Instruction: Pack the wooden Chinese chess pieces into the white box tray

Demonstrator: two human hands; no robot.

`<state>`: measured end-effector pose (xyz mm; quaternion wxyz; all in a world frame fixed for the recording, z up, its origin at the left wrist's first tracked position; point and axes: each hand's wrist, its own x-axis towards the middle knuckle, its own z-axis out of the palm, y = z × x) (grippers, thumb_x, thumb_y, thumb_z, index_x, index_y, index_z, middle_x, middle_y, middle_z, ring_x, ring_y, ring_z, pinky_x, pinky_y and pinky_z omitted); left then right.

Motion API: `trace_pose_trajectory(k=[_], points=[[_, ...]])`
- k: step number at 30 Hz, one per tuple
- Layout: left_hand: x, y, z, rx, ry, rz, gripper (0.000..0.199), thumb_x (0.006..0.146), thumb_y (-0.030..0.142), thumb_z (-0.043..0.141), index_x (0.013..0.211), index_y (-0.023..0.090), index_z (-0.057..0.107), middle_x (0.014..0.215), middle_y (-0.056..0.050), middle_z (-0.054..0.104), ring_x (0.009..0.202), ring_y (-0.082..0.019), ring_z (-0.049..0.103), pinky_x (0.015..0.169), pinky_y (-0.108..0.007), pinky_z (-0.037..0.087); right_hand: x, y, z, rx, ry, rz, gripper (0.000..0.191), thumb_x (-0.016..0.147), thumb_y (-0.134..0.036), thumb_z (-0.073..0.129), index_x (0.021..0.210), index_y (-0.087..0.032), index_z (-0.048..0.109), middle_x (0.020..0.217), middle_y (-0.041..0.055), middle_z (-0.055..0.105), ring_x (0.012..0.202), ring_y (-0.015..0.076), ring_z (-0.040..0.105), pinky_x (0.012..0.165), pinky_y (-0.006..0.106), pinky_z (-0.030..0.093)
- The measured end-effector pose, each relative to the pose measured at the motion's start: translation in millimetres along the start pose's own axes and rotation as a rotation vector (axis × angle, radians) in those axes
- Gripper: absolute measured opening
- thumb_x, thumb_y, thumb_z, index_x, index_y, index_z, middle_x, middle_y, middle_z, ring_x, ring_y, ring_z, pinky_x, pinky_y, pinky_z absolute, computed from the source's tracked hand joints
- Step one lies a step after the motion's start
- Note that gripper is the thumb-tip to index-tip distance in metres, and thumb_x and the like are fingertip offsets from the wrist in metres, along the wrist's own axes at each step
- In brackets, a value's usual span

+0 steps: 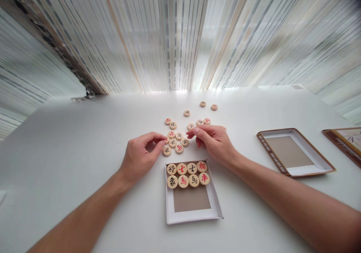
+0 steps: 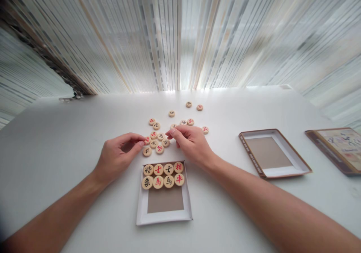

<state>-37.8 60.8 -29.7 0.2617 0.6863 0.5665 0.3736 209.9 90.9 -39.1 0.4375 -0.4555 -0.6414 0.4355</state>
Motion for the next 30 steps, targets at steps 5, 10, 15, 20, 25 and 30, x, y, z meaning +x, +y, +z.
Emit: trace_pose_trajectory(k=[5, 10, 15, 20, 25, 30], points=[[0, -2, 0.1, -0.006, 0.036, 0.01, 0.016, 0.095, 0.03, 0.07, 0.097, 0.02, 0.082, 0.096, -0.005, 0.085, 0.086, -0.021, 0.079, 0.076, -0.031, 0.06, 0, 2, 2, 0.066, 0.054, 0.006, 0.036, 0.099, -0.043, 0.063, 0.081, -0.017, 0.08, 0.076, 0.0062, 0.076, 0.055, 0.0147, 0.058, 0.054, 0.029, 0.045], [2, -5, 0.3, -0.001, 0.048, 0.003, 0.015, 0.094, 0.031, 0.07, 0.097, 0.02, 0.081, 0.096, -0.005, 0.085, 0.087, -0.022, 0.078, 0.078, -0.033, 0.06, 0, 4, 3, 0.075, 0.142, 0.018, 0.04, 0.1, -0.043, 0.058, 0.078, -0.017, 0.078, 0.07, 0.0055, 0.072, 0.054, 0.0146, 0.059, 0.052, 0.028, 0.044], [10, -1, 1.6, 0.009, 0.029, 0.006, 0.017, 0.093, 0.033, 0.071, 0.099, 0.021, 0.081, 0.1, -0.006, 0.084, 0.088, -0.023, 0.076, 0.075, -0.034, 0.059, 10, -5, -12, -0.031, 0.186, 0.033, 0.041, 0.101, -0.042, 0.052, 0.084, -0.016, 0.078, 0.077, 0.0089, 0.076, 0.059, 0.0172, 0.064, 0.053, 0.03, 0.048], [21, 16, 3.9, 0.013, 0.009, 0.028, 0.017, 0.091, 0.031, 0.072, 0.102, 0.023, 0.081, 0.104, -0.005, 0.084, 0.091, -0.024, 0.076, 0.079, -0.036, 0.06, 34, -20, -29, -0.352, 0.148, 0.031, 0.022, 0.092, -0.034, 0.067, 0.092, -0.017, 0.081, 0.085, 0.0088, 0.08, 0.075, 0.0231, 0.069, 0.071, 0.037, 0.054], [31, 24, 6.2, 0.016, 0.026, 0.065, 0.018, 0.091, 0.026, 0.069, 0.104, 0.021, 0.08, 0.108, -0.006, 0.084, 0.093, -0.024, 0.075, 0.078, -0.036, 0.059, 66, -21, -17, -0.658, 0.072, 0.018, 0.021, 0.093, -0.03, 0.076, 0.107, -0.014, 0.08, 0.109, 0.0137, 0.08, 0.105, 0.0313, 0.07, 0.1, 0.049, 0.054], [38, 24, 6.7, 0.002, 0.046, 0.091, 0.018, 0.092, 0.027, 0.067, 0.104, 0.019, 0.08, 0.105, -0.007, 0.083, 0.092, -0.024, 0.074, 0.083, -0.038, 0.059, 92, -10, -3, -0.813, 0.006, 0.091, 0.032, 0.104, -0.036, 0.072, 0.13, -0.017, 0.069, 0.133, 0.0113, 0.07, 0.115, 0.0278, 0.071, 0.098, 0.05, 0.061]])
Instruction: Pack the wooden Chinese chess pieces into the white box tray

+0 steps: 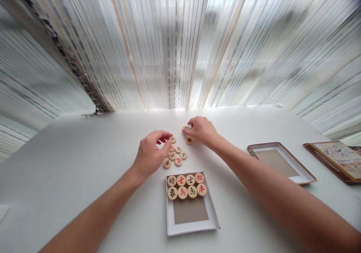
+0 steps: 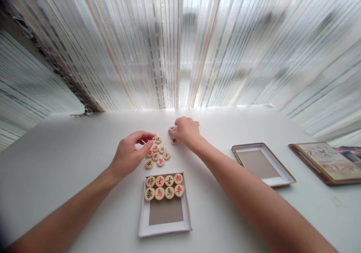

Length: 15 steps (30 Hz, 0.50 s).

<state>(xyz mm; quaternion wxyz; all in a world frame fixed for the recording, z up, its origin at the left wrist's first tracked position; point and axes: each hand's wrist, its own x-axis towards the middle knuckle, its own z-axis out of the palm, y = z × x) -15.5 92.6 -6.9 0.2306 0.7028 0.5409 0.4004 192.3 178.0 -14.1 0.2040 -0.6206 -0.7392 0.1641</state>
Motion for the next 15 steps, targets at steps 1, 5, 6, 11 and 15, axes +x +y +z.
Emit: trace_pose_trajectory(k=[1, 5, 6, 11, 15], points=[[0, 1, -0.3, -0.006, 0.004, -0.001, 0.019, 0.092, 0.026, 0.067, 0.104, 0.019, 0.08, 0.105, -0.008, 0.083, 0.092, -0.024, 0.074, 0.083, -0.038, 0.058, 3, 0, 2, -0.005, -0.003, -0.006, 0.033, 0.106, -0.036, 0.07, 0.134, -0.019, 0.068, 0.137, 0.0112, 0.069, 0.115, 0.027, 0.071, 0.098, 0.049, 0.062], [-3, 6, -2.7, -0.052, 0.016, -0.028, 0.018, 0.092, 0.027, 0.067, 0.103, 0.019, 0.079, 0.102, -0.008, 0.082, 0.089, -0.023, 0.073, 0.082, -0.037, 0.058, -4, -2, -2, 0.054, 0.028, -0.085, 0.025, 0.104, -0.034, 0.072, 0.123, -0.017, 0.072, 0.128, 0.0115, 0.073, 0.111, 0.0264, 0.072, 0.096, 0.047, 0.062], [-6, 8, -3.7, -0.071, 0.014, -0.041, 0.018, 0.093, 0.028, 0.068, 0.104, 0.019, 0.079, 0.102, -0.008, 0.082, 0.087, -0.023, 0.073, 0.081, -0.037, 0.058, -11, -3, -5, 0.09, 0.044, -0.115, 0.019, 0.101, -0.03, 0.076, 0.112, -0.015, 0.075, 0.118, 0.0123, 0.076, 0.107, 0.0271, 0.073, 0.096, 0.047, 0.061], [-33, 27, -9.1, -0.224, -0.076, -0.135, 0.024, 0.096, 0.036, 0.069, 0.11, 0.018, 0.079, 0.099, -0.008, 0.084, 0.085, -0.022, 0.077, 0.075, -0.033, 0.062, -79, -14, -29, 0.347, 0.025, -0.275, 0.015, 0.094, -0.03, 0.077, 0.102, -0.017, 0.075, 0.088, 0.006, 0.081, 0.08, 0.02, 0.075, 0.074, 0.033, 0.06], [-59, 48, -8.4, -0.534, -0.255, -0.274, 0.026, 0.095, 0.039, 0.074, 0.107, 0.017, 0.081, 0.099, -0.009, 0.084, 0.093, -0.023, 0.079, 0.084, -0.033, 0.063, -138, -18, -38, 0.634, -0.049, -0.339, 0.018, 0.091, -0.027, 0.08, 0.107, -0.018, 0.076, 0.085, 0.0039, 0.08, 0.074, 0.0174, 0.071, 0.069, 0.031, 0.059]])
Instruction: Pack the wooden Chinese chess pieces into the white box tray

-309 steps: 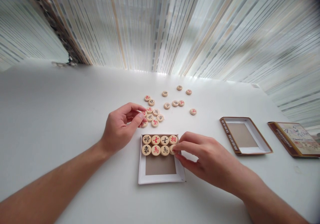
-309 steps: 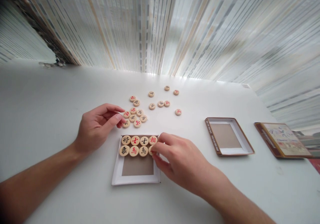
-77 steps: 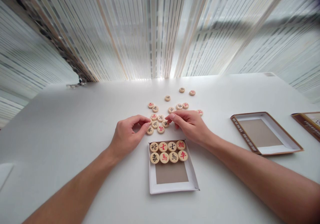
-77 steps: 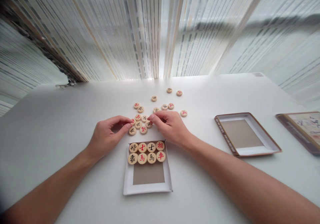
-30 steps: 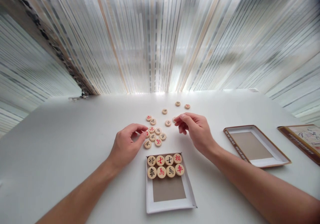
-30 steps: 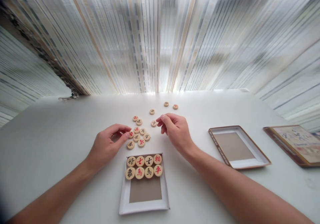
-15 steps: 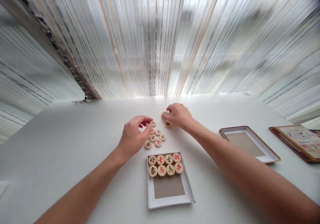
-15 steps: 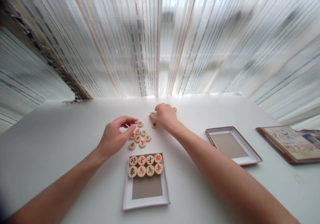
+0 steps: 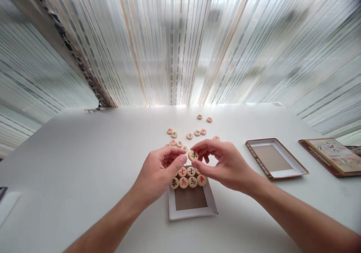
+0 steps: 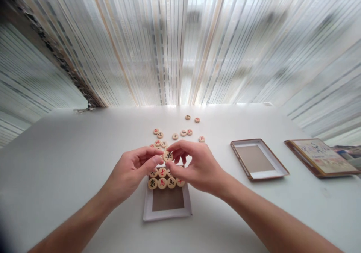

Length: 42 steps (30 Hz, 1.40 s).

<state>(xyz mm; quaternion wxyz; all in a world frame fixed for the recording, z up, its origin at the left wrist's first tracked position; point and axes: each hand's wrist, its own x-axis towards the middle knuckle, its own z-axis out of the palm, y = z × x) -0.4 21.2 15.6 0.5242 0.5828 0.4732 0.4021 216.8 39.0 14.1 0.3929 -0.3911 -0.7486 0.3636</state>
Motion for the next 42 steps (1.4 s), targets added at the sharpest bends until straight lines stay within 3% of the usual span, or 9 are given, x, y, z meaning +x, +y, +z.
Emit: trace_pose_trajectory(k=[6, 13, 19, 26, 35, 42], points=[[-11, 1, 16.0, -0.248, -0.127, -0.16, 0.018, 0.085, 0.033, 0.087, 0.093, 0.017, 0.084, 0.07, -0.001, 0.073, 0.064, -0.014, 0.061, 0.063, -0.024, 0.052, -29, 0, 12, 0.195, 0.02, 0.006, 0.018, 0.091, -0.019, 0.079, 0.109, -0.018, 0.08, 0.083, 0.0037, 0.078, 0.072, 0.0164, 0.067, 0.069, 0.031, 0.059], [-14, -12, 14.9, -0.307, -0.161, -0.245, 0.018, 0.091, 0.035, 0.083, 0.094, 0.017, 0.085, 0.069, -0.002, 0.072, 0.064, -0.014, 0.064, 0.064, -0.024, 0.054, -38, 7, 15, 0.423, -0.008, 0.172, 0.022, 0.093, -0.027, 0.082, 0.114, -0.019, 0.082, 0.082, 0.0055, 0.077, 0.072, 0.0177, 0.067, 0.068, 0.032, 0.059], [-17, -8, 16.9, -0.35, -0.177, -0.274, 0.018, 0.089, 0.035, 0.084, 0.086, 0.018, 0.086, 0.067, -0.003, 0.073, 0.06, -0.015, 0.064, 0.059, -0.024, 0.057, -43, 2, 15, 0.528, -0.024, 0.262, 0.023, 0.093, -0.031, 0.083, 0.115, -0.023, 0.085, 0.087, 0.0072, 0.08, 0.073, 0.0185, 0.069, 0.069, 0.032, 0.06], [-17, -1, 20.7, -0.389, -0.175, -0.282, 0.02, 0.085, 0.036, 0.088, 0.079, 0.018, 0.084, 0.066, -0.002, 0.072, 0.058, -0.013, 0.065, 0.058, -0.022, 0.06, -48, 1, 14, 0.619, -0.04, 0.334, 0.022, 0.098, -0.035, 0.08, 0.117, -0.025, 0.086, 0.099, 0.0098, 0.084, 0.089, 0.0241, 0.078, 0.082, 0.038, 0.066], [-25, -2, 22.8, -0.312, -0.115, -0.269, 0.02, 0.09, 0.037, 0.083, 0.087, 0.017, 0.083, 0.069, -0.005, 0.079, 0.048, -0.016, 0.071, 0.047, -0.023, 0.062, -46, -4, 16, 0.606, 0.027, 0.311, 0.022, 0.086, -0.029, 0.093, 0.105, -0.023, 0.087, 0.088, 0.0076, 0.084, 0.072, 0.0193, 0.077, 0.065, 0.028, 0.066], [-27, -2, 25.0, -0.244, -0.081, -0.175, 0.009, 0.092, 0.028, 0.08, 0.094, 0.02, 0.084, 0.074, -0.004, 0.082, 0.06, -0.017, 0.076, 0.059, -0.024, 0.067, -46, -6, 15, 0.599, 0.054, 0.275, 0.013, 0.094, -0.023, 0.083, 0.104, -0.026, 0.09, 0.082, 0.0064, 0.079, 0.068, 0.0166, 0.073, 0.06, 0.025, 0.063]])
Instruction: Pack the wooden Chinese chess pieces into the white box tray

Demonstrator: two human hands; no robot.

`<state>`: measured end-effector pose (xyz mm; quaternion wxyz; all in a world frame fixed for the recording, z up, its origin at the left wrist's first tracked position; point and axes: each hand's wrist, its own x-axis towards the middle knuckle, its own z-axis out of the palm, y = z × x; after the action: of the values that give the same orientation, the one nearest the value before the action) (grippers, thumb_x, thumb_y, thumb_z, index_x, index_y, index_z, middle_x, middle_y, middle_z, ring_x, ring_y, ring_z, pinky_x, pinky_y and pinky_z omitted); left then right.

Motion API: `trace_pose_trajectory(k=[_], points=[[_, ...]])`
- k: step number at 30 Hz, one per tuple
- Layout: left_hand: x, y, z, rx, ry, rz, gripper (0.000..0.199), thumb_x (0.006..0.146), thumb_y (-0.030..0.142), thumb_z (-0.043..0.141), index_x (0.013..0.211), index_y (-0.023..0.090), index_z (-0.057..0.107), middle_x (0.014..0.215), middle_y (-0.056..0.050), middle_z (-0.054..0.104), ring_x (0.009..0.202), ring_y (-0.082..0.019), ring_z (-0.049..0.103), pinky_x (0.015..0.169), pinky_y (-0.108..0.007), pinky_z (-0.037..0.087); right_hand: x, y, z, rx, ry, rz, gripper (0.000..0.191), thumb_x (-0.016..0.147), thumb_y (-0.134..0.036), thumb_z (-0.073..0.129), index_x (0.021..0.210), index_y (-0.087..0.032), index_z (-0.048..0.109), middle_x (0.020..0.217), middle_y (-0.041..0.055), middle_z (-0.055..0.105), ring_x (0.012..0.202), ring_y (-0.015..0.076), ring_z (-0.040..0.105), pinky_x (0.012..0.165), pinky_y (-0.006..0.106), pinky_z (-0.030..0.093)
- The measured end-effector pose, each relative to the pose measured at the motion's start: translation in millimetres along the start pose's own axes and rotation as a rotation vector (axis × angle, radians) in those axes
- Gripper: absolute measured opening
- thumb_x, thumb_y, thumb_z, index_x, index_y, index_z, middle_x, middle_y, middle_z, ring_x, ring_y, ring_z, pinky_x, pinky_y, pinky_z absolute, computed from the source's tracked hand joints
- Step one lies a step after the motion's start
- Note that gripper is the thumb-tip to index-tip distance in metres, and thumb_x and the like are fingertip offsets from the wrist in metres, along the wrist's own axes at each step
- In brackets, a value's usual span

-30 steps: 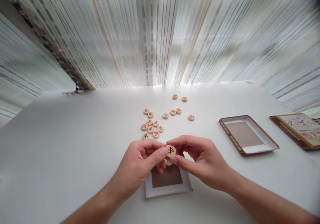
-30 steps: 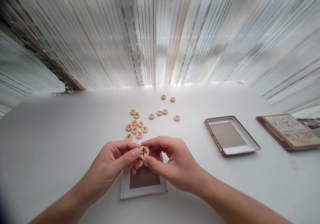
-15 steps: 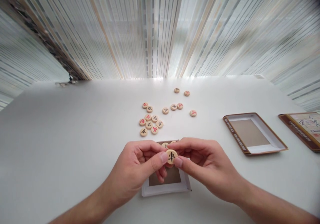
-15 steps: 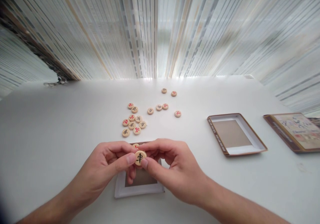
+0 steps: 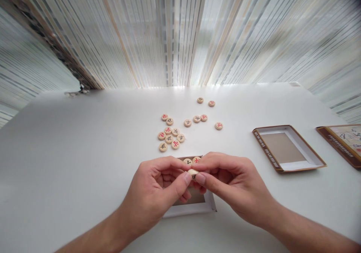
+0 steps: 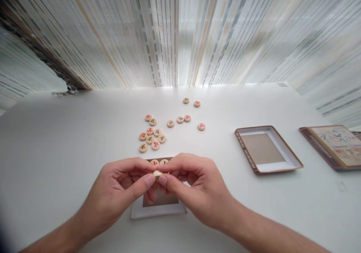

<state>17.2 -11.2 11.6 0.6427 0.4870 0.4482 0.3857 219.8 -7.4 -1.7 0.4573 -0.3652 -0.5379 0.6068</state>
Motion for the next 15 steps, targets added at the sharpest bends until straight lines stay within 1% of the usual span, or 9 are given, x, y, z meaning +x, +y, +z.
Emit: trace_pose_trajectory(k=[3, 7, 11, 15], points=[[-1.4, -0.4, 1.6, 0.037, 0.011, 0.033, 0.008, 0.092, 0.026, 0.08, 0.095, 0.023, 0.086, 0.074, -0.003, 0.081, 0.063, -0.018, 0.077, 0.06, -0.024, 0.067, 0.3, 0.3, 0.2, -0.011, 0.001, -0.029, 0.015, 0.093, -0.021, 0.083, 0.104, -0.029, 0.09, 0.083, 0.0054, 0.08, 0.07, 0.0164, 0.074, 0.062, 0.025, 0.06], [-3.7, -1.9, 2.6, 0.052, 0.011, 0.061, 0.007, 0.092, 0.028, 0.082, 0.093, 0.025, 0.088, 0.074, -0.002, 0.081, 0.065, -0.017, 0.076, 0.061, -0.023, 0.066, 0.6, 0.4, -0.3, -0.008, 0.013, -0.028, 0.013, 0.089, -0.024, 0.089, 0.1, -0.028, 0.091, 0.079, 0.0057, 0.079, 0.07, 0.0174, 0.072, 0.061, 0.026, 0.058], [-4.3, -2.1, 1.2, 0.04, -0.002, 0.031, 0.007, 0.092, 0.029, 0.082, 0.09, 0.024, 0.086, 0.075, -0.002, 0.082, 0.065, -0.018, 0.076, 0.061, -0.024, 0.066, 1.7, -1.1, -0.9, 0.084, -0.015, 0.072, 0.01, 0.09, -0.028, 0.089, 0.099, -0.028, 0.091, 0.079, 0.0051, 0.077, 0.069, 0.0162, 0.071, 0.062, 0.026, 0.061], [-3.2, 2.1, 0.8, -0.039, -0.037, -0.038, 0.015, 0.094, 0.033, 0.08, 0.091, 0.018, 0.082, 0.076, -0.006, 0.082, 0.065, -0.019, 0.076, 0.062, -0.026, 0.066, 3.0, -1.4, -1.7, 0.195, -0.059, 0.168, 0.012, 0.091, -0.028, 0.088, 0.103, -0.027, 0.091, 0.081, 0.0048, 0.077, 0.069, 0.0144, 0.071, 0.064, 0.025, 0.063]])
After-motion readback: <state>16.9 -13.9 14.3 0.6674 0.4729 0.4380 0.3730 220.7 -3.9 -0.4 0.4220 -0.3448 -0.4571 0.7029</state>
